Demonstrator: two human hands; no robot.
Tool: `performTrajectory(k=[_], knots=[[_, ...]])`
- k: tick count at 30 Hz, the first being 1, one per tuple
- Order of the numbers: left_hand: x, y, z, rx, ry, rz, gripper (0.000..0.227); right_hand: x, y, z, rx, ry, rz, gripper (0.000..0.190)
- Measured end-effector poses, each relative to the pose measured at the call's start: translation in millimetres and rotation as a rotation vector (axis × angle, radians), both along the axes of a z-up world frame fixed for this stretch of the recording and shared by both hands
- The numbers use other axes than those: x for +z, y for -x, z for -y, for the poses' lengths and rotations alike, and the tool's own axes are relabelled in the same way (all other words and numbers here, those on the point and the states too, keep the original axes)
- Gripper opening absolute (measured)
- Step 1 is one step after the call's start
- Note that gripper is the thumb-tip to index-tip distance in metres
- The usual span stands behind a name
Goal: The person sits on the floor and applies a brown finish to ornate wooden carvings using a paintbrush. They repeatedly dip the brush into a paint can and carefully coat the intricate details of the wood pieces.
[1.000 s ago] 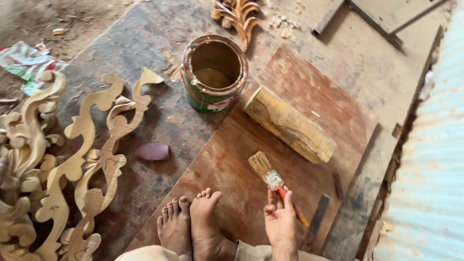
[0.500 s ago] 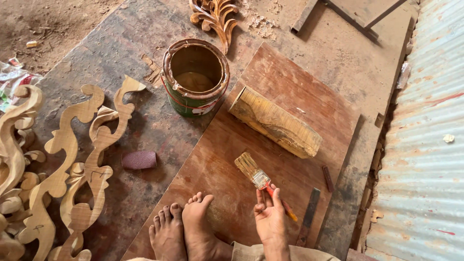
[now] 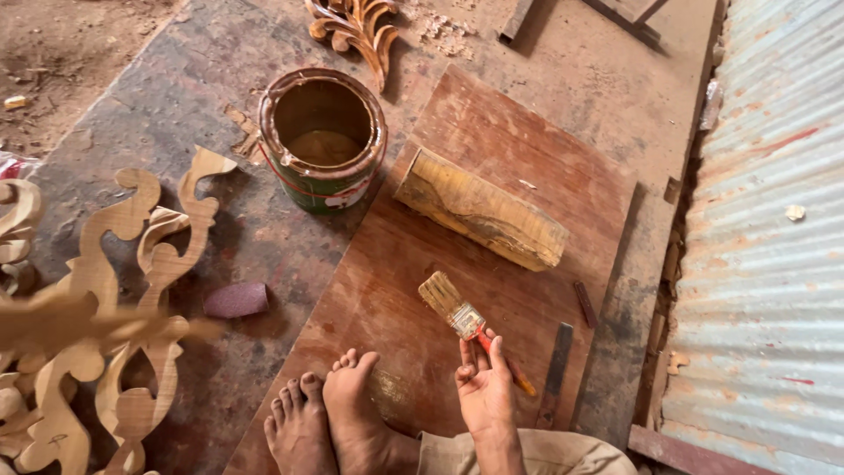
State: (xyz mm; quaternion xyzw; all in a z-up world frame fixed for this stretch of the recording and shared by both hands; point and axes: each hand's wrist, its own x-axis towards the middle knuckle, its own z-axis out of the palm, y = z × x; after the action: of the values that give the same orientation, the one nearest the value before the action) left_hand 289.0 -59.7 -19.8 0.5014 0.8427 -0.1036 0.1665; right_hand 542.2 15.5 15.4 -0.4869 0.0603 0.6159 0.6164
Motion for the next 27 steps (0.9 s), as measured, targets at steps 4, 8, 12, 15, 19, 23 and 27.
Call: performTrajectory(k=[4,8,12,15,19,23,27], knots=[[63.2,-2.5,-10.4,-0.032,-0.065,0.020,0.032,12.1,-8.5,2.9,-0.047,-0.047,0.020,0.043],[162.3,27.4,-73.4,0.008,-0.437,0.443,0.022,28.1,-24.4,11.7,-0.105,-0.050,0.080,0.046],[195.1,52.0,-174.4,0.129,-0.881,1.470,0.016,34.7,-44.0,24.7,-0.156,0.047,0.163,0.044],[169.1,21.8,-188.7,-0.004,-0.858,1.422,0.015,30.0,-60.7,36.7,-0.200,-0.052,0.092,0.039],[141.9,9.5,-177.1,-0.012,-0.656,1.224,0.019,19.9,-80.1,46.7,-0.247,-0.091,0.071,0.037],[148.7,27.8,-169.6,-0.198,-0.739,1.136,0.018,17.7,-82.4,50.7,-0.255,-0.084,0.072,0.035],[162.0,48.3,-168.9,-0.407,-0.812,1.039,0.031,33.8,-72.6,36.9,-0.239,-0.074,0.064,0.036]])
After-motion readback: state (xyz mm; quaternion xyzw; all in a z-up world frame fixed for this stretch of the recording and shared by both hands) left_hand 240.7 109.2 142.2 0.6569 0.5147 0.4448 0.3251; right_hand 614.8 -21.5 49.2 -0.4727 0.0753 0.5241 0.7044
